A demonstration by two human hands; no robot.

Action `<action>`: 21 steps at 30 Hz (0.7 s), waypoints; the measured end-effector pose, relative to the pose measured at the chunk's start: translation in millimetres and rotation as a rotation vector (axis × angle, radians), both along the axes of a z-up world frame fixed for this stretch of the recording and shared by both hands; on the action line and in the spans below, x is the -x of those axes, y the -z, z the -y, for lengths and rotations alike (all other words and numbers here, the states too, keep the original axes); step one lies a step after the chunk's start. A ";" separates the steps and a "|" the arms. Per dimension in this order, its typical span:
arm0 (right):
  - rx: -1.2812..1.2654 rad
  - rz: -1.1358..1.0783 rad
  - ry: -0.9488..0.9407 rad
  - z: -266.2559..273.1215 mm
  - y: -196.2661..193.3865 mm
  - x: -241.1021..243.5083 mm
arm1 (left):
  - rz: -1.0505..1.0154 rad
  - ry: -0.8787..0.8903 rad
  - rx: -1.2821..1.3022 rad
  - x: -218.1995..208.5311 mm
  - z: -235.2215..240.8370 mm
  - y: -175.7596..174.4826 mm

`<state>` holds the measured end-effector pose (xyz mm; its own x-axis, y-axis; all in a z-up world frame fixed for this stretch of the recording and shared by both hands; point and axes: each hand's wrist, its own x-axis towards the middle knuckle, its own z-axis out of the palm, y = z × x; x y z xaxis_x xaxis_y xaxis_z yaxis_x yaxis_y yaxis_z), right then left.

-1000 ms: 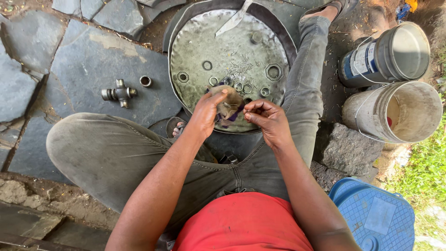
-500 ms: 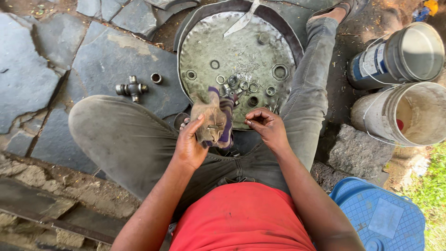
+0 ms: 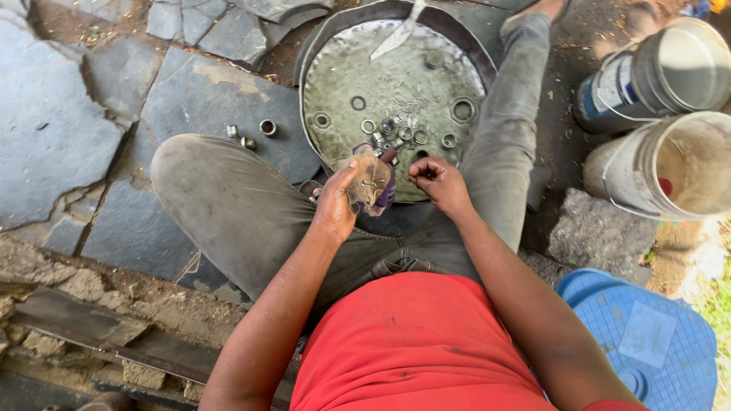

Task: The person sits on a stone-paved surface and cleans small metal parts, including washers and screws, using a cloth. They wipe each piece individually over a metal tray and place the cleaned items back onto the tray.

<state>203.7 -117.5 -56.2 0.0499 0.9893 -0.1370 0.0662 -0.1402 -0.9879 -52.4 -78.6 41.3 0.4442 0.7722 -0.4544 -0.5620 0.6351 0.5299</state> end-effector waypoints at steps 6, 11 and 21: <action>-0.031 0.009 0.062 -4.4 3.4 -4.5 | 0.056 0.006 -0.021 -10.0 -12.0 -13.6; 0.002 0.007 0.077 -10.8 17.6 -23.5 | -0.008 -0.011 -0.067 -14.1 -33.9 -7.4; 0.057 -0.018 0.167 -7.2 39.1 -36.4 | -0.030 -0.006 0.042 -9.0 -5.7 -1.4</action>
<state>240.1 -110.3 -95.3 0.2098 0.9580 -0.1954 0.0194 -0.2039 -0.9788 -43.4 -72.9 42.8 0.4250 0.7548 -0.4997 -0.5500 0.6538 0.5197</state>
